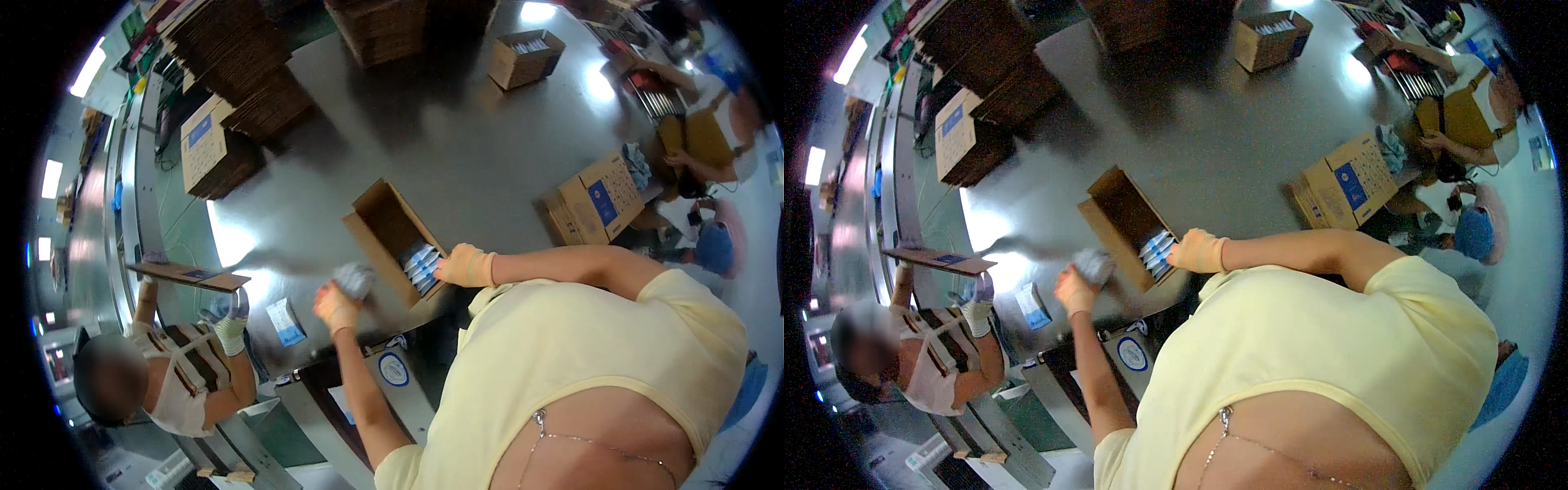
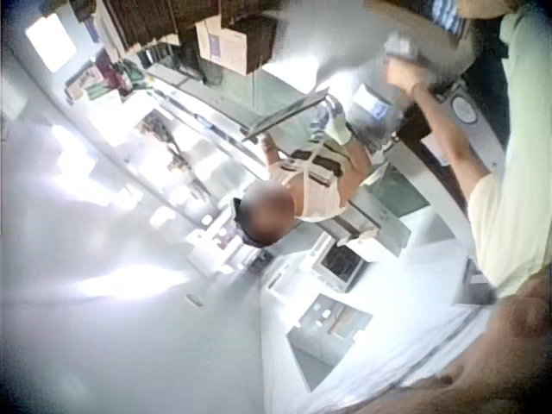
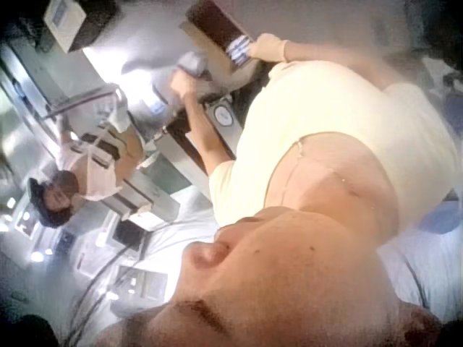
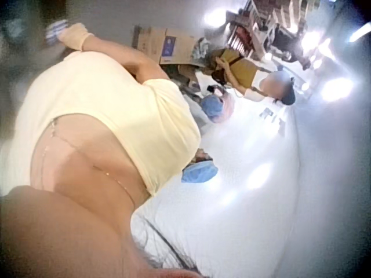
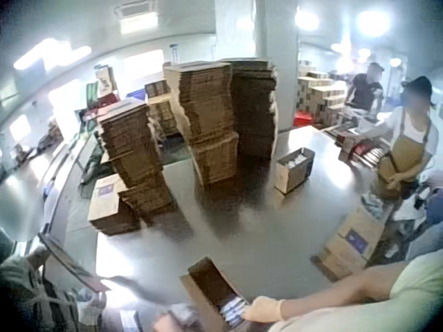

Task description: The person repeatedly picks up small, individually wrapped items from a conveyor belt and places them into a cardboard box. The camera moves erratically, frequently losing sight of the hands and the packing process.

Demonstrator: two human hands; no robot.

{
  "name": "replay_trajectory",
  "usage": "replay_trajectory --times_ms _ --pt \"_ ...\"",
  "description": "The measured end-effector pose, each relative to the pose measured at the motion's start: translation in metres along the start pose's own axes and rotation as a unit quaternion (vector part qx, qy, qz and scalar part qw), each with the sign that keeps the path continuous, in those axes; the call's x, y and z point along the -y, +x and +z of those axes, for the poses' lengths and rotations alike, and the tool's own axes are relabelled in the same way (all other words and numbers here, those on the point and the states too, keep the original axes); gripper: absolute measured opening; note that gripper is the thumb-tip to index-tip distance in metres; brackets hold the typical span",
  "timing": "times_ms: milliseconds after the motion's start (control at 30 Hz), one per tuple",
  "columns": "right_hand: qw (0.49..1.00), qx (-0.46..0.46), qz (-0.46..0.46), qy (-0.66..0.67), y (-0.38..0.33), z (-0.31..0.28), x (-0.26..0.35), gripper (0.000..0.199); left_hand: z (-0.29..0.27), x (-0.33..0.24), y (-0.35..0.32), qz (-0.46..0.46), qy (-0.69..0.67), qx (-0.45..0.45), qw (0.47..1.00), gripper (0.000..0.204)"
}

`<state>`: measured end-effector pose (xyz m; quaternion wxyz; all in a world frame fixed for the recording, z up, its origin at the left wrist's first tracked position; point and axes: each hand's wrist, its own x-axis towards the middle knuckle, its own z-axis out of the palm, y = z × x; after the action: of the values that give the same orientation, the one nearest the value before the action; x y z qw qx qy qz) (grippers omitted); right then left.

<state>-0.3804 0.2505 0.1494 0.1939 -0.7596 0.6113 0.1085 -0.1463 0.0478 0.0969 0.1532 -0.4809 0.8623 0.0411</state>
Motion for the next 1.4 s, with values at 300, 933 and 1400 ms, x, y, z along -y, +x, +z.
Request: replay_trajectory --times_ms 300,933,1400 --pt "0.999 0.010 -0.001 0.052 0.002 -0.018 0.003 0.013 -0.041 -0.051 0.008 -0.089 -0.218 -0.016 0.972 0.060" --pt "0.998 -0.022 -0.047 0.045 0.003 -0.006 -0.003 0.018 -0.057 -0.129 0.007 0.160 -0.317 -0.082 0.931 0.106" --pt "0.996 -0.017 0.040 0.072 0.019 0.029 -0.008 0.018 -0.060 -0.185 0.049 0.119 -0.091 0.115 0.982 0.032"
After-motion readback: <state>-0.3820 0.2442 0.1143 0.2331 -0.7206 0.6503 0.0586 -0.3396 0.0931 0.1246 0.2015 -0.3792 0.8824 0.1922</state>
